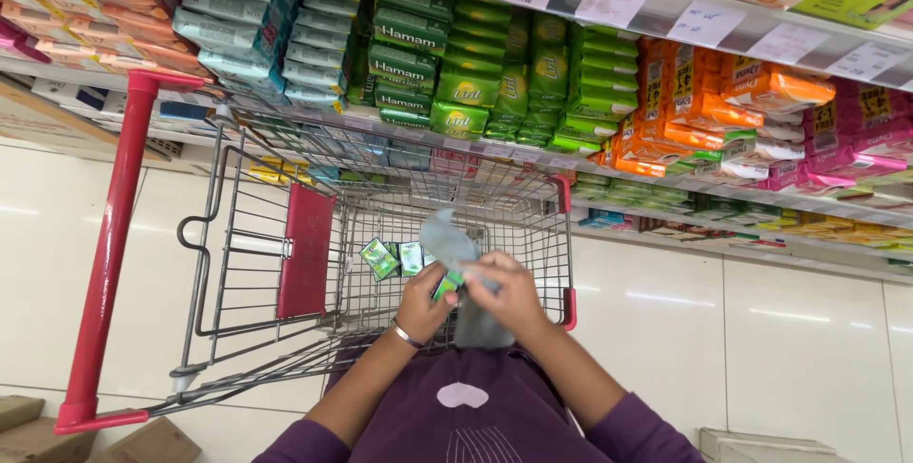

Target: Selecting various bars of soap from a store shelf and placing them into a shopping cart.

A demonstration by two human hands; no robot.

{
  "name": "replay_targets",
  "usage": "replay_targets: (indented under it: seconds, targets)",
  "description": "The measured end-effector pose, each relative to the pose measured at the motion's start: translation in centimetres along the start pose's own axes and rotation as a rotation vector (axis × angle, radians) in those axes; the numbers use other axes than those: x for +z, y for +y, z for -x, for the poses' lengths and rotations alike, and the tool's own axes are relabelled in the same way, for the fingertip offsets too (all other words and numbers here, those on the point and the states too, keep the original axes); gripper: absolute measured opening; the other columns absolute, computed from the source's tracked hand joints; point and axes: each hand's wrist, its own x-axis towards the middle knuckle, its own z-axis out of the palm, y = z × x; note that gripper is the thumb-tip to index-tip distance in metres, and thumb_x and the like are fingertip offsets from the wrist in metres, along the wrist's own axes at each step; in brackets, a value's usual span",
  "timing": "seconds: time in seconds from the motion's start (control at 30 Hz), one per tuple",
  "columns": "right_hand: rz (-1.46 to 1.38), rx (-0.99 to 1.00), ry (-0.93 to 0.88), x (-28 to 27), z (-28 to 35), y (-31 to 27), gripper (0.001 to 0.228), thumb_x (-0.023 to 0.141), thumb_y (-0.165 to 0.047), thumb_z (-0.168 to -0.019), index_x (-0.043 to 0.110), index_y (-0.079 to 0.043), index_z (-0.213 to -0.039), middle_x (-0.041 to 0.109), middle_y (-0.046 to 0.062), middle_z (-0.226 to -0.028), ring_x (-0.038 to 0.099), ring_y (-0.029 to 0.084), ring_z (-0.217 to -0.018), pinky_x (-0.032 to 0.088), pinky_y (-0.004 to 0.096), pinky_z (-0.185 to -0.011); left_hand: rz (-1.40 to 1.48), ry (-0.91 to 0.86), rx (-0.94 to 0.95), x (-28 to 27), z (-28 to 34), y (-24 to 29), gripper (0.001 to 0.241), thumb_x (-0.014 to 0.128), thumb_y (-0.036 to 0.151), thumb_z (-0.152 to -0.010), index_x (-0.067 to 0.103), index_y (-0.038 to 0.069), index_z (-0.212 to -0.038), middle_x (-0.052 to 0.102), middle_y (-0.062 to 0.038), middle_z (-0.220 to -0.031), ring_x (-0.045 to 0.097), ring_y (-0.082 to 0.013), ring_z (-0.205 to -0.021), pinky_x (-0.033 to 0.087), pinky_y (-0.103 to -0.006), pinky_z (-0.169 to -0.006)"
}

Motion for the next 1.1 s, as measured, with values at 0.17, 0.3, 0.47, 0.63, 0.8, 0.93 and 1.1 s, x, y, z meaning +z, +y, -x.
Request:
replay_targets:
  seconds: [0.17,0.3,0.47,0.63,0.8,0.93,1.1]
  targets:
    - [-0.250,0.175,0.053,0.5,-1.1,1.2,0.023,0.071,-0.013,-0.094,0.077,-0.001,-0.113,0.065,0.005,-0.099,0.061,0.013,-0.092,0.050,0.025,-0.081,0.622,0.121,-0.394,0.9,-2.1,2.1,0.055,0.068,0.044,-0.095,0.059,-0.002,-0.122,0.069,-0.013,-0.107,0.067,-0.0205,-0.095,0.056,-0.0378,-0.080]
    - [-0.279,0.214,0.048,1.4,0.4,-0.4,0.024,0.071,-0.015,-0.095,0.076,0.000,-0.113,0.066,0.004,-0.105,0.061,0.011,-0.097,0.050,0.024,-0.085,1.211,0.242,-0.839,0.3,-2.9,1.1,0.040,0.062,0.041,-0.102,0.062,0.005,-0.120,0.071,-0.007,-0.103,0.070,-0.0182,-0.090,0.057,-0.0367,-0.077]
    - [-0.149,0.097,-0.015,1.9,1.4,0.3,0.026,0.074,-0.013,-0.091,0.077,-0.003,-0.115,0.067,0.004,-0.101,0.063,0.014,-0.094,0.051,0.025,-0.083,1.162,0.304,-0.824,-0.8,-4.1,1.8,0.031,0.060,0.034,-0.099,0.062,0.012,-0.121,0.071,-0.002,-0.107,0.070,-0.0141,-0.095,0.058,-0.0339,-0.082]
    - [-0.019,0.097,0.059,1.3,-1.8,0.1,0.023,0.075,-0.013,-0.093,0.078,-0.008,-0.115,0.070,0.004,-0.100,0.064,0.016,-0.093,0.052,0.027,-0.083,1.109,0.254,-0.787,0.7,-2.9,0.2,0.029,0.061,0.031,-0.104,0.062,0.009,-0.123,0.068,-0.004,-0.106,0.068,-0.0150,-0.094,0.056,-0.0335,-0.082]
    - [-0.035,0.005,0.069,2.3,1.0,-1.9,0.032,0.078,-0.009,-0.089,0.076,-0.009,-0.122,0.068,0.006,-0.105,0.064,0.015,-0.094,0.052,0.028,-0.082,0.995,0.495,-0.937,-0.2,-4.9,1.3,0.035,0.053,0.038,-0.102,0.059,0.008,-0.120,0.069,-0.007,-0.103,0.070,-0.0224,-0.092,0.058,-0.0402,-0.079]
    - [0.045,-0.081,0.144,2.6,0.9,-2.9,0.040,0.077,-0.006,-0.088,0.073,-0.013,-0.128,0.065,0.007,-0.106,0.063,0.015,-0.088,0.054,0.027,-0.077,1.017,0.585,-1.019,1.7,-4.1,0.3,0.039,0.049,0.039,-0.105,0.060,0.005,-0.122,0.070,-0.010,-0.107,0.070,-0.0244,-0.096,0.059,-0.0403,-0.082]
    - [0.425,-0.387,-0.020,1.8,1.1,-2.6,0.054,0.076,-0.004,-0.085,0.068,-0.025,-0.135,0.064,0.007,-0.105,0.063,0.022,-0.079,0.054,0.031,-0.066,1.116,0.578,-1.204,2.0,-4.1,0.4,0.049,0.037,0.044,-0.107,0.058,0.004,-0.128,0.069,-0.013,-0.115,0.069,-0.0269,-0.102,0.058,-0.0422,-0.089]
